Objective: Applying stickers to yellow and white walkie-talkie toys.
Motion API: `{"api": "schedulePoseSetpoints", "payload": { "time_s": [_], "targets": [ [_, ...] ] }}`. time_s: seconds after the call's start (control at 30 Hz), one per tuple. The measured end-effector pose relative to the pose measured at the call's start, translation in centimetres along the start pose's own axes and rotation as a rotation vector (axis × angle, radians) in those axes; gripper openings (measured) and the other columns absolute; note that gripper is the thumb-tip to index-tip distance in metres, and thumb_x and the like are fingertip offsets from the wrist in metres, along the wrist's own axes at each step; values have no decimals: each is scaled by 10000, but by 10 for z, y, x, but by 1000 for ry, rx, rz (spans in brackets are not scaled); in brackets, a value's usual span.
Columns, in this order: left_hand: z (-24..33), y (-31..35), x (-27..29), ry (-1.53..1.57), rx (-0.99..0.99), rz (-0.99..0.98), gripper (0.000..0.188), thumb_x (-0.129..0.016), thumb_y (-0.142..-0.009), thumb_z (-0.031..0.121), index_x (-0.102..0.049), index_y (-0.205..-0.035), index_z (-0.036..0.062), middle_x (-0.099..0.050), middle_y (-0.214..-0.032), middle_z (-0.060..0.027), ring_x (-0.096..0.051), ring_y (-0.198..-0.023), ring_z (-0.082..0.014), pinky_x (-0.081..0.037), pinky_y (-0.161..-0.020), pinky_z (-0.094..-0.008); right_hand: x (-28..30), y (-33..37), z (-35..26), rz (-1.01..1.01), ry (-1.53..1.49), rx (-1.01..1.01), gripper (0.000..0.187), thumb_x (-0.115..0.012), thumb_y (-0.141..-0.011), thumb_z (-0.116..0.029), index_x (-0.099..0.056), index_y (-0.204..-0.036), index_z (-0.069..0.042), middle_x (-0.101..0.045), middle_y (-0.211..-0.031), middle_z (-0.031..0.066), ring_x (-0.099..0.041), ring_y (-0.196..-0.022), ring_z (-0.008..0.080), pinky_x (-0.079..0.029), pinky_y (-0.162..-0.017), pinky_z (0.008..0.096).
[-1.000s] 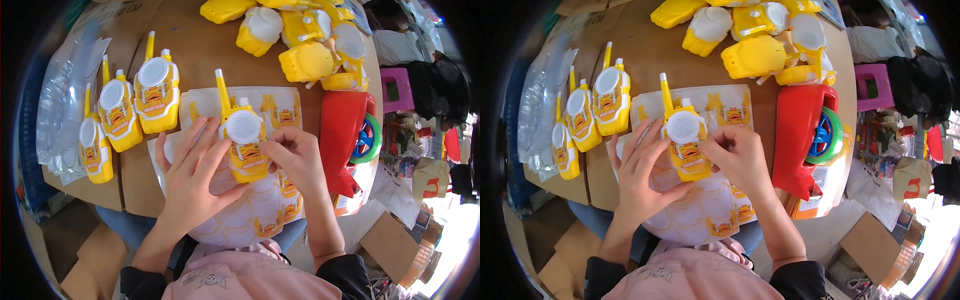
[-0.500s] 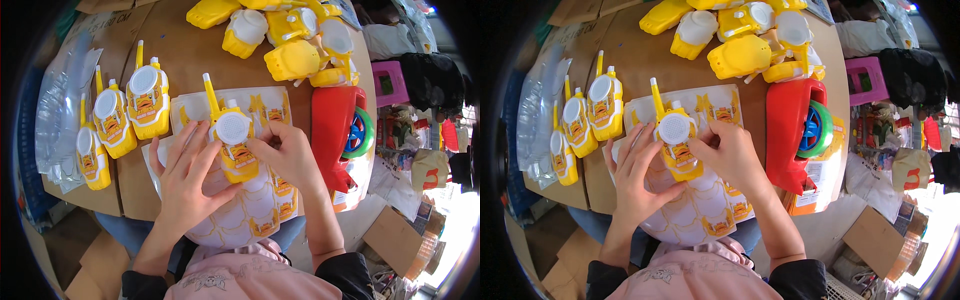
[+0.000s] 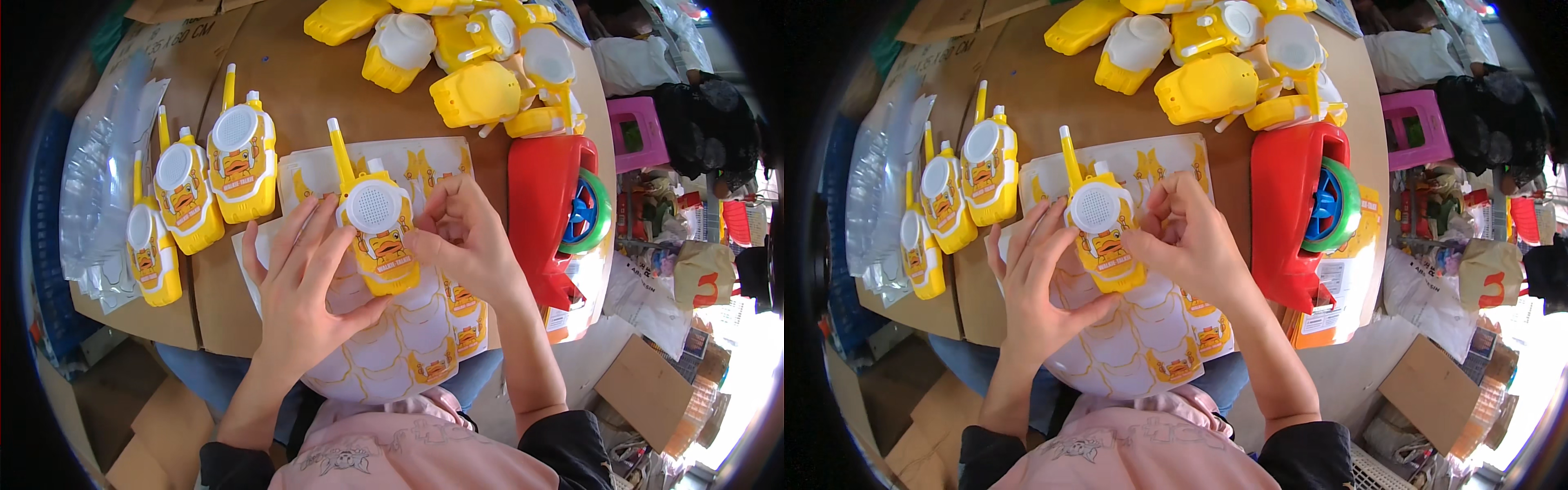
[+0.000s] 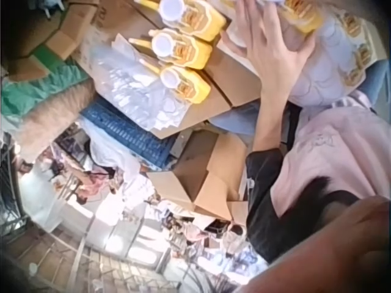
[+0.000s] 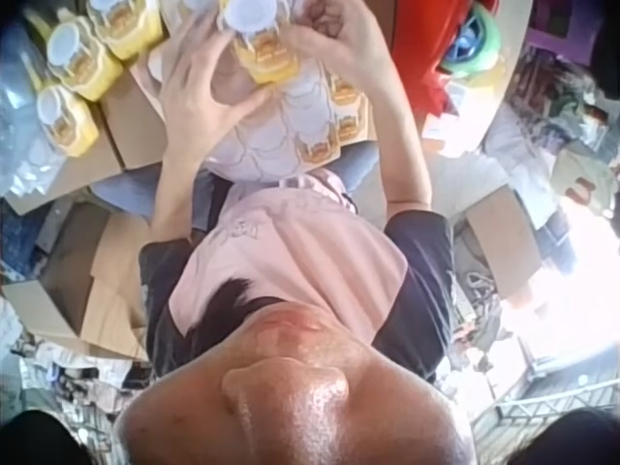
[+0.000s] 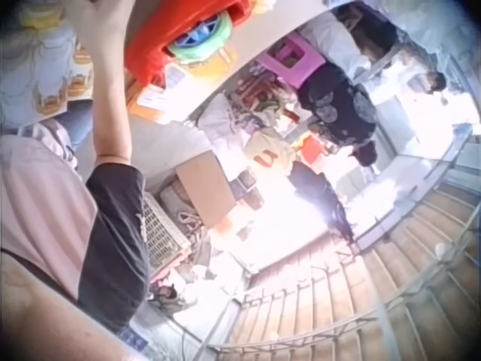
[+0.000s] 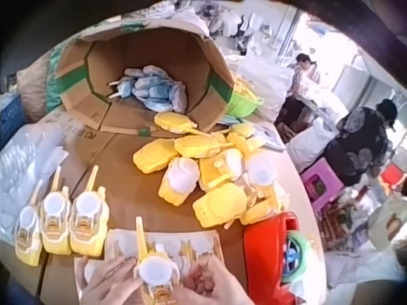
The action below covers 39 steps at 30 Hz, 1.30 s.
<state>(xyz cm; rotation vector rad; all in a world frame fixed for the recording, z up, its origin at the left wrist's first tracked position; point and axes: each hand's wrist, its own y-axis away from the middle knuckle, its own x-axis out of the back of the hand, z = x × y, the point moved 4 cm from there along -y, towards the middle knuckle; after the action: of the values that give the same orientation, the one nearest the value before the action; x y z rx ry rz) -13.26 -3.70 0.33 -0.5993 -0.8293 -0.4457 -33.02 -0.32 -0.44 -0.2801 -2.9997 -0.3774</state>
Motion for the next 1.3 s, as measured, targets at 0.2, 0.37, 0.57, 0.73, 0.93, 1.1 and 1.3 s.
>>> {"api": "schedulePoseSetpoints", "payload": {
  "time_s": [0.2, 0.37, 0.57, 0.73, 0.93, 1.1, 1.3],
  "targets": [
    [0, -1, 0, -10, -6, -12, 761, -887, -566, 315, -581, -1232, 110, -563, -1386, -123, -477, -1321, -291, -145, -1148, -527, -2, -12, -2, 1, 4, -29, 283, -719, -800, -19, -473, -940, -18, -569, -749, 12, -510, -645, 31, -432, -561, 195],
    [-1, -2, -2, 39, -20, 5, 766, -880, -611, 353, -573, -1279, 139, -550, -1386, -102, -475, -1326, -247, -97, -1144, -562, 0, -20, -1, -28, -88, -125, 216, -696, -828, -21, -496, -910, -7, -589, -753, 24, -543, -639, 38, -443, -517, 199],
    [-3, -4, -2, 38, -17, -14, 778, -880, -604, 344, -564, -1285, 137, -550, -1383, -108, -480, -1319, -255, -131, -1136, -558, 1, -23, -3, -63, -115, -200, 137, -665, -874, -52, -544, -854, 11, -613, -653, 46, -551, -483, 67, -421, -406, 210],
    [-5, -4, -3, 36, -34, -13, 791, -879, -596, 339, -554, -1287, 129, -547, -1385, -118, -485, -1313, -263, -158, -1127, -559, 0, -24, -4, -41, -88, -228, 144, -661, -881, -72, -583, -815, 29, -609, -579, 57, -564, -421, 96, -419, -380, 220],
    [-5, -4, -3, 21, -58, 7, 785, -873, -601, 330, -550, -1284, 118, -548, -1382, -125, -494, -1304, -272, -192, -1111, -561, -3, -27, -10, -14, 16, -273, 295, -636, -914, -171, -617, -717, 47, -597, -546, 51, -565, -416, 101, -421, -371, 232],
    [-4, -2, -4, 12, -63, 26, 782, -868, -603, 320, -551, -1287, 112, -549, -1380, -126, -494, -1302, -275, -201, -1104, -563, -6, -31, -13, -3, 105, -252, 357, -622, -935, -229, -633, -714, 51, -600, -547, 52, -572, -420, 104, -433, -371, 249],
    [-3, 2, -5, -6, -43, 28, 759, -869, -582, 318, -588, -1269, 157, -525, -1403, -126, -464, -1323, -275, -201, -1105, -557, -3, -18, -14, -6, 71, -175, 286, -676, -930, -198, -631, -774, 37, -621, -579, 51, -612, -461, 111, -431, -386, 230]
  ]
}}
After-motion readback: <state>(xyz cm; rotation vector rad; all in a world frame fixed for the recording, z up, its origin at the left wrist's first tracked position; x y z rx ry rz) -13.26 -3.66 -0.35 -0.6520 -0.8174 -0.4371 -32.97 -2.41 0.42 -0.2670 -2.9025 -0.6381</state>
